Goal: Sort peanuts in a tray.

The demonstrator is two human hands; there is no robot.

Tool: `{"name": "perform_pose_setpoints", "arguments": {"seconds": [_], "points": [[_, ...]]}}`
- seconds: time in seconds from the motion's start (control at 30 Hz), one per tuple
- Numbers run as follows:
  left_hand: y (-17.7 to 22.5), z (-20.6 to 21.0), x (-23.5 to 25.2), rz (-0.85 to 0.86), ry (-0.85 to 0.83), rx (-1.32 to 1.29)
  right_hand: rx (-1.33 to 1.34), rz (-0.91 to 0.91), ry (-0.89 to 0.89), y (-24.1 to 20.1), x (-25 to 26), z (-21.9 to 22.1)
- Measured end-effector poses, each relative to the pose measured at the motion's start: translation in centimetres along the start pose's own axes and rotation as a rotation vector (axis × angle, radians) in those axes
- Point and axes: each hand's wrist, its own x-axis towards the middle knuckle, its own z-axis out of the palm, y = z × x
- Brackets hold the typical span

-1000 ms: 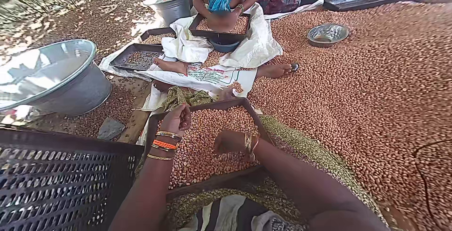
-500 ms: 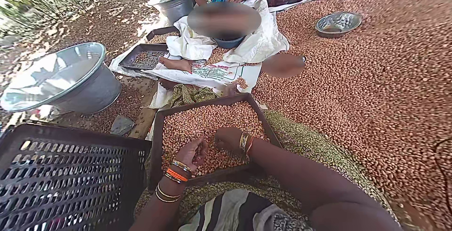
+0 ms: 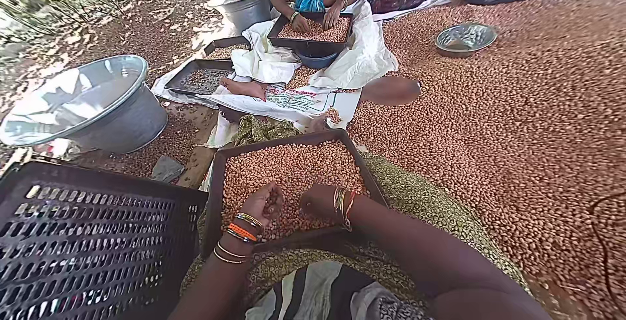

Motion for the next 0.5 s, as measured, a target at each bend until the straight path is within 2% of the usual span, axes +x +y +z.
{"name": "perform_pose_setpoints", "arguments": {"seconds": [0.07, 0.13, 0.17, 0.27, 0.3, 0.37, 0.5], "points": [[0.0, 0.2, 0.1, 0.016, 0.043, -0.012, -0.047, 0.255, 0.038, -0.2, 0.0, -0.9], [0.1, 0.2, 0.1, 0.02, 0.037, -0.001, -0.094, 0.376, 0.085, -0.4, -0.3, -2.0], [0.1, 0.1, 0.2, 0.023, 0.026, 0.004, -0.093, 0.32, 0.106, -0.2, -0.4, -2.1], [0.0, -0.1, 0.2, 0.027, 0.019, -0.015, -0.068, -0.055, 0.138, 0.4, -0.1, -0.8], [0.0, -0.1, 0.2, 0.03, 0.021, -0.021, -0.113, -0.083, 0.105, -0.1, 0.1, -0.5], [0.0, 0.0, 0.1, 0.035, 0.023, -0.019, -0.203, 0.005, 0.014, -1.4, 0.4, -0.1], [0.1, 0.0, 0.1, 0.029, 0.017, -0.001, -0.236, 0.115, -0.045, -2.3, 0.5, -0.2]]}}
